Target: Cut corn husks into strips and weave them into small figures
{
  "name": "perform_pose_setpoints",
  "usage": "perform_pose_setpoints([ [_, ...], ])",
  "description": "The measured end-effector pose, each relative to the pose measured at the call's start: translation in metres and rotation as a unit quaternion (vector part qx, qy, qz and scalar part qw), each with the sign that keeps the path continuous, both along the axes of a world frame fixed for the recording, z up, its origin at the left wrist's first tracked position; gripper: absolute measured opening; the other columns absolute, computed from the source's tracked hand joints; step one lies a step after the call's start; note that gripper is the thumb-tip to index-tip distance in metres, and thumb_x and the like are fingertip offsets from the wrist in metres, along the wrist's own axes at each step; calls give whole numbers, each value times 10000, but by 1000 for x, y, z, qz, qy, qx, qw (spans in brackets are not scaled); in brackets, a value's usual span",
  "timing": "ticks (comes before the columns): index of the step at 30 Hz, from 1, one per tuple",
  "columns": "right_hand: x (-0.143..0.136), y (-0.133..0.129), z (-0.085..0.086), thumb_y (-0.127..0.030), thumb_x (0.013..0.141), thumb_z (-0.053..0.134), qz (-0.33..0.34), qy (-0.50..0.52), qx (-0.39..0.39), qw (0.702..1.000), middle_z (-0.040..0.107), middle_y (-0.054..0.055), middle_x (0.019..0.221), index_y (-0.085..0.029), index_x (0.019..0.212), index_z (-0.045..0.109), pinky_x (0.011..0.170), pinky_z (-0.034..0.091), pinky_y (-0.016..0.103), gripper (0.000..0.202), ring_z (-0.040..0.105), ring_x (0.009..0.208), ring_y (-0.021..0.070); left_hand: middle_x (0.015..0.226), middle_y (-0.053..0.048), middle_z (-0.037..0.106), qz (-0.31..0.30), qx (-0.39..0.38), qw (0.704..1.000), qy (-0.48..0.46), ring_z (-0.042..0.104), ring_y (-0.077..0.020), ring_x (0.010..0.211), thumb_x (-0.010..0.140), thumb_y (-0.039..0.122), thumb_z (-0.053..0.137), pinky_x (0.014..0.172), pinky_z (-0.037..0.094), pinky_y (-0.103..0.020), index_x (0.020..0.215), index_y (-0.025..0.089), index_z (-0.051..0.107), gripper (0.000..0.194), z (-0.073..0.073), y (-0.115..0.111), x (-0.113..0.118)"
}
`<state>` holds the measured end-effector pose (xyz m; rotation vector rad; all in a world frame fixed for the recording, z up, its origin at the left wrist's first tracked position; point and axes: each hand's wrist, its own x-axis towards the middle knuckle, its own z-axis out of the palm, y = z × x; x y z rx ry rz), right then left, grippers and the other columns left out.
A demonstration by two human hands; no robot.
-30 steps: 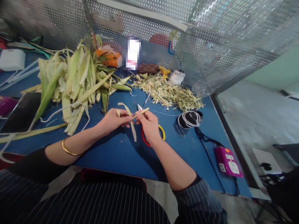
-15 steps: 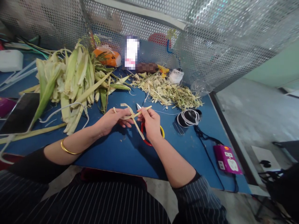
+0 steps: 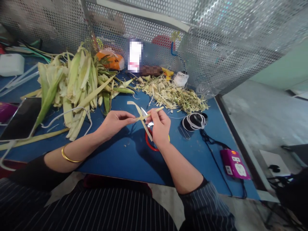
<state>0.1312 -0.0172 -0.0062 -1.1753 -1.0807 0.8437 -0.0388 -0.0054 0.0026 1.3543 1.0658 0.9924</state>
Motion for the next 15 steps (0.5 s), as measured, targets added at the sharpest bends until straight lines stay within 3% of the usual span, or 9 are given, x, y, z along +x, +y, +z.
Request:
perform_pose_setpoints([
  [4,-2,-7,4,-394,891,539,76,-99,-3,992,571,-28,570,-210,774,633,629,475,271,237,541,557,114,812,-39,718,-51,-35,997,-50,599,-120,711,717,357,739,710,464,-249,890,151,753,270,-5,0,3],
  [10,-4,-6,2,-361,823,638,136,-89,-32,986,600,-32,638,-212,828,634,599,479,267,149,563,564,110,685,-30,656,14,16,1000,10,553,-119,635,729,412,715,608,425,-240,714,147,743,267,-13,0,3],
  [15,-4,-6,3,-385,834,605,163,-95,-72,979,596,-30,573,-197,740,600,604,490,270,210,561,542,112,659,-5,630,38,-28,998,-39,534,-101,625,726,407,715,595,424,-222,688,157,721,253,-7,1,2],
])
